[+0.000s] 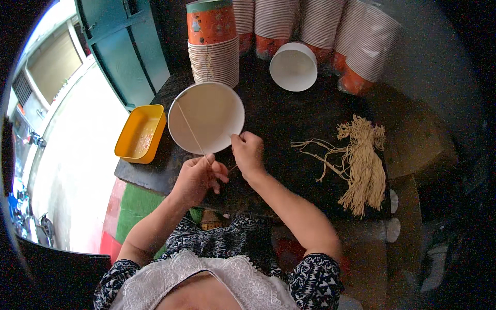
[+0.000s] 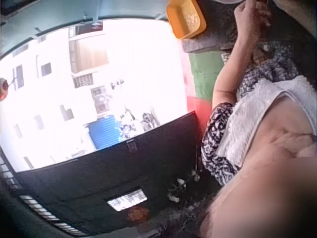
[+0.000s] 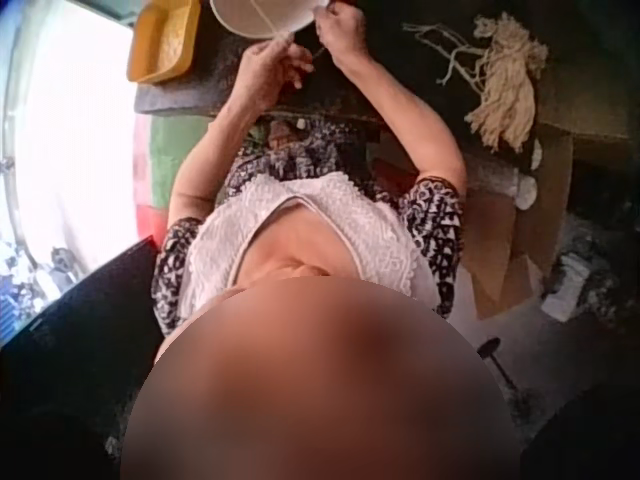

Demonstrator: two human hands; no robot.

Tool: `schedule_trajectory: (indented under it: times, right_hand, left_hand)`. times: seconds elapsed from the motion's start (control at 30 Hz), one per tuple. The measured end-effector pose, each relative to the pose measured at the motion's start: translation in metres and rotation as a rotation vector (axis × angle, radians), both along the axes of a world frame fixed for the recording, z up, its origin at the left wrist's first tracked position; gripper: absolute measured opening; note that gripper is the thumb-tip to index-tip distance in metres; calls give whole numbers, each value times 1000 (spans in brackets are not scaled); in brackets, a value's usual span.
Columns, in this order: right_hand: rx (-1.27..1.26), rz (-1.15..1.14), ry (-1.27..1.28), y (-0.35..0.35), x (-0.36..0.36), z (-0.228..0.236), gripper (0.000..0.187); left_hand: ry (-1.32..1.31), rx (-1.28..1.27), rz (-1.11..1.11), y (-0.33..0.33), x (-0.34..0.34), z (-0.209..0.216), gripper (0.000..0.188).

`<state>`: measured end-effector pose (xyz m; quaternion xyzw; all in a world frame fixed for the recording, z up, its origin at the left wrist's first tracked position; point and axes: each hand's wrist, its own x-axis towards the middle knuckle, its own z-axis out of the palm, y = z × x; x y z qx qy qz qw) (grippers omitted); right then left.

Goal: Thread a pre-cut string through holes in a paper bucket to create a handle.

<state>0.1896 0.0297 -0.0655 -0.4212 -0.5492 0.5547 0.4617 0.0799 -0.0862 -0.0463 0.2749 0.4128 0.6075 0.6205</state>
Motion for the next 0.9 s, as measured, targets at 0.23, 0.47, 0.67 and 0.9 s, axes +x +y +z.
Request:
schedule_trajectory:
  times: [0.23,0.47,0.67,0.9]
  right_hand:
    - [-146,138,22,6,-2,3,25]
    - [-262,265,-22,15,-3,-1,17]
    - [-350,304,-20,19,-5,-1,15]
    - [-344,304,-75,20,-5,1,15]
  left_hand:
    - [635,345,69,22,-10,11,19]
    - [1361,433,258,79,-34,-7,14]
    - [1413,275,159,100,-42,-30,15]
    - [1348,230,45,102,-46,-20,14]
